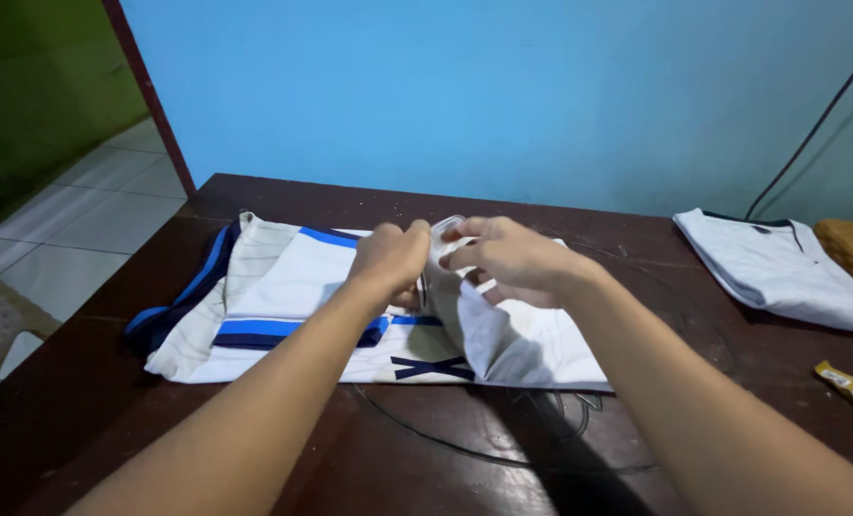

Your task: The person folds a white soccer jersey with blue accents on a wooden table, smoothing and aligning the fabric before folding it into a compact rectangle. The person then places the folded jersey into a gray laundry basket.

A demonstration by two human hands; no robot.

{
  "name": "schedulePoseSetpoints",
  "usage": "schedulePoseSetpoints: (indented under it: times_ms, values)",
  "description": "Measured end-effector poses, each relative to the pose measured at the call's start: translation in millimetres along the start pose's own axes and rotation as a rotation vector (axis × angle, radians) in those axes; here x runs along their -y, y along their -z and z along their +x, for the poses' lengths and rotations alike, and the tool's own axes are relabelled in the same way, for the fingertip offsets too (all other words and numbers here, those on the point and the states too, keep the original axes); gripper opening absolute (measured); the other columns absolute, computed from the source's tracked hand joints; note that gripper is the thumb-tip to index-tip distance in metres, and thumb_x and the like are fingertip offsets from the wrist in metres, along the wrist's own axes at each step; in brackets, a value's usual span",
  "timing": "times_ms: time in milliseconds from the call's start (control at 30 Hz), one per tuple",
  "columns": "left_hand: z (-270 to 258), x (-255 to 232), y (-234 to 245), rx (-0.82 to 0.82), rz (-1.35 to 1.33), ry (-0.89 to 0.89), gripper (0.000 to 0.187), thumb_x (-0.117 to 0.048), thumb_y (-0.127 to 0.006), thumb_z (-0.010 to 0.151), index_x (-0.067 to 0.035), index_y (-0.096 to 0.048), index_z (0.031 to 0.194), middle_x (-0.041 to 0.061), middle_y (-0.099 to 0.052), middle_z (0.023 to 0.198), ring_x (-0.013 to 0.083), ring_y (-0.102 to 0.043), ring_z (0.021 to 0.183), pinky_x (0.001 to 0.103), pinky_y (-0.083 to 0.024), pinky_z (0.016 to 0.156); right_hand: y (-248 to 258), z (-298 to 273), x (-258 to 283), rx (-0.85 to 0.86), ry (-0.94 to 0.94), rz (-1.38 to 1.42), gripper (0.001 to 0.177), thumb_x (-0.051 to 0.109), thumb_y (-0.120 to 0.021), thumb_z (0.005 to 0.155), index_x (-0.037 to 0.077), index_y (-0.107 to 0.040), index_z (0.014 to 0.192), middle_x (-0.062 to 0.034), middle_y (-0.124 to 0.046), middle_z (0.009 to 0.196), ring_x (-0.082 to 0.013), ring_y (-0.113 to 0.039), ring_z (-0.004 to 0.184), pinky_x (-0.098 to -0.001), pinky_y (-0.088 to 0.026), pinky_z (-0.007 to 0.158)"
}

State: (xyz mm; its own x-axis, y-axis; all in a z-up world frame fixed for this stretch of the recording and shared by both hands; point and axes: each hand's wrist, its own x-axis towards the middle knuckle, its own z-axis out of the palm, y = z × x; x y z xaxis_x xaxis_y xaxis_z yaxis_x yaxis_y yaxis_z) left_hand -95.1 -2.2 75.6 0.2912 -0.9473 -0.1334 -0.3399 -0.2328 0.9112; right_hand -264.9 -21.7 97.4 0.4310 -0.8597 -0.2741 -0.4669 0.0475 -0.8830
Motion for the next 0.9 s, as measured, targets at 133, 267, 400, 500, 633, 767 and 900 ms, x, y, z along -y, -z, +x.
schedulePoseSetpoints:
  times_ms: [133,267,400,500,633,767,900]
  values:
    - [-2,6,-3,0.035,0.029,0.003,0.048,-0.040,-0.067,0.082,0.007,-0.074,0.092,0.021,-0.078,0.091,0.0265,-0.078,0.076,0.037,-0.063,0.059,5,-6,2,0.074,0.000,0.140,0.048,0.007,-0.053,0.095,0.004,-0.050,0.142,-0.0144,-0.061,0.127,-0.0230,-0.057,0.107,-0.0424,-0.054,0.084]
    - [10,14,-8,0.022,0.197,-0.052,0.046,-0.035,-0.073,0.074,0.007,-0.077,0.094,0.021,-0.079,0.093,0.0276,-0.079,0.077,0.036,-0.061,0.064,15,-24,7,0.089,-0.066,0.141,0.048,0.004,-0.048,0.093,0.003,-0.046,0.141,-0.0179,-0.063,0.127,-0.0283,-0.065,0.111,-0.0470,-0.057,0.084]
    - [24,19,-12,-0.011,0.197,-0.115,0.039,-0.026,-0.067,0.077,0.003,-0.075,0.102,0.023,-0.078,0.098,0.0284,-0.078,0.082,0.039,-0.059,0.069,14,-41,9,0.226,0.005,0.310,0.057,-0.005,-0.041,0.084,0.002,-0.043,0.140,-0.0195,-0.064,0.122,-0.0321,-0.071,0.104,-0.0508,-0.062,0.087]
    - [30,20,-13,-0.040,0.170,-0.149,0.038,-0.018,-0.064,0.077,0.004,-0.072,0.108,0.024,-0.073,0.107,0.0318,-0.073,0.094,0.042,-0.059,0.074,13,-40,2,0.152,0.026,0.307,0.053,-0.003,-0.045,0.085,0.001,-0.047,0.137,-0.0198,-0.065,0.120,-0.0323,-0.074,0.102,-0.0495,-0.060,0.088]
    - [27,20,-11,0.001,0.157,-0.111,0.052,-0.015,-0.059,0.079,0.004,-0.061,0.127,0.024,-0.070,0.119,0.0362,-0.071,0.107,0.047,-0.058,0.088,24,-26,-25,-0.389,0.072,-0.230,0.044,0.009,-0.057,0.094,0.002,-0.060,0.137,-0.0166,-0.069,0.131,-0.0270,-0.073,0.112,-0.0434,-0.057,0.099]
    - [8,21,-21,-0.165,0.489,-0.436,0.077,-0.011,-0.065,0.079,-0.002,-0.039,0.152,0.027,-0.045,0.150,0.0399,-0.043,0.140,0.045,-0.041,0.115,37,-16,-59,-0.562,0.274,-0.693,0.059,0.031,-0.061,0.096,0.008,-0.048,0.149,-0.0163,-0.048,0.156,-0.0315,-0.051,0.141,-0.0417,-0.043,0.116]
    - [-11,18,-41,0.087,0.819,-0.477,0.078,-0.024,-0.057,0.089,-0.003,-0.028,0.158,0.020,-0.012,0.169,0.0376,-0.014,0.154,0.052,-0.020,0.123,24,-2,-75,-0.387,0.014,-0.934,0.076,0.058,-0.032,0.101,0.013,-0.022,0.161,-0.0093,-0.018,0.169,-0.0285,-0.020,0.154,-0.0492,-0.018,0.124]
